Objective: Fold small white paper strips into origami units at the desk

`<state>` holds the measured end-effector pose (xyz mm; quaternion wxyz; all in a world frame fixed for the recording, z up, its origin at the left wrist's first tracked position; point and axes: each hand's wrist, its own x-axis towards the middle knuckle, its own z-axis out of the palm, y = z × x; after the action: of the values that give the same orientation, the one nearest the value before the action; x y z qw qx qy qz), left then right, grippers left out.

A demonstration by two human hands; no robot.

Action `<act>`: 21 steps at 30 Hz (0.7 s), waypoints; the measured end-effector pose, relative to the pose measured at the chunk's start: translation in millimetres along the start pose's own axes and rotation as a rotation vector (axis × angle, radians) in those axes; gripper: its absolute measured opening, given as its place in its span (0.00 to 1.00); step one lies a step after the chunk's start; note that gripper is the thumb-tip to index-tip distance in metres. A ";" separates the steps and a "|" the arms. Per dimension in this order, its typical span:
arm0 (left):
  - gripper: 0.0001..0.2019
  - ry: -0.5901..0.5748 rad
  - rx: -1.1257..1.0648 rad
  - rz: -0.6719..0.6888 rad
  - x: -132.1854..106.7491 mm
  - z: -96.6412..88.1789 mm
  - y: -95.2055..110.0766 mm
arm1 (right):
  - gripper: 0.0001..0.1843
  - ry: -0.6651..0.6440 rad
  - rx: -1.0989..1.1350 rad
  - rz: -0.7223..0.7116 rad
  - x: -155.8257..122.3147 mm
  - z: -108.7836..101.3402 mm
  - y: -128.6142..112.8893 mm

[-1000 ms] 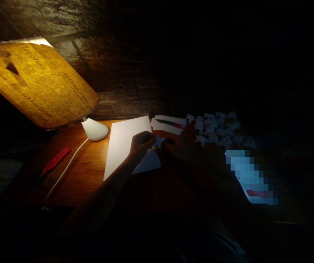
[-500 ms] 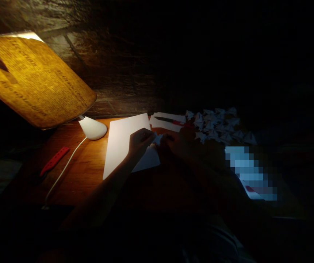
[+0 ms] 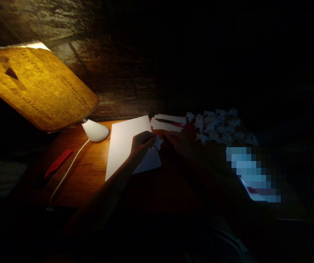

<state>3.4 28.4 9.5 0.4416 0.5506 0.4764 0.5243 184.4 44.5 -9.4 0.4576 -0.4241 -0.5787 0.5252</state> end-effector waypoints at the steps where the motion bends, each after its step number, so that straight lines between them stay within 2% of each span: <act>1: 0.12 -0.008 -0.004 -0.004 0.2 -0.3 -0.5 | 0.17 -0.012 0.023 0.009 -0.4 -0.6 -0.7; 4: 0.14 -0.048 -0.020 -0.011 0.6 -1.2 -1.7 | 0.16 -0.071 0.065 0.009 -1.8 -0.5 -2.6; 9: 0.19 -0.098 -0.066 0.003 1.0 -2.3 -3.9 | 0.10 -0.098 -0.035 -0.043 -2.1 -3.7 -7.8; 14: 0.17 -0.053 -0.113 0.032 5.7 -5.2 -12.9 | 0.05 -0.021 -0.309 -0.096 0.3 -20.4 -16.6; 17: 0.12 0.006 -0.076 0.042 9.2 -8.4 -16.9 | 0.06 -0.012 -0.510 -0.074 -0.1 -28.6 -20.1; 21: 0.09 0.001 -0.023 0.041 10.0 -10.1 -15.9 | 0.08 0.016 -0.794 -0.082 -6.1 -30.7 -25.7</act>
<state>-7.7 40.6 -4.0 0.4369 0.5547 0.4593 0.5390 215.4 43.0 16.6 0.2831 -0.5486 -0.7497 0.2386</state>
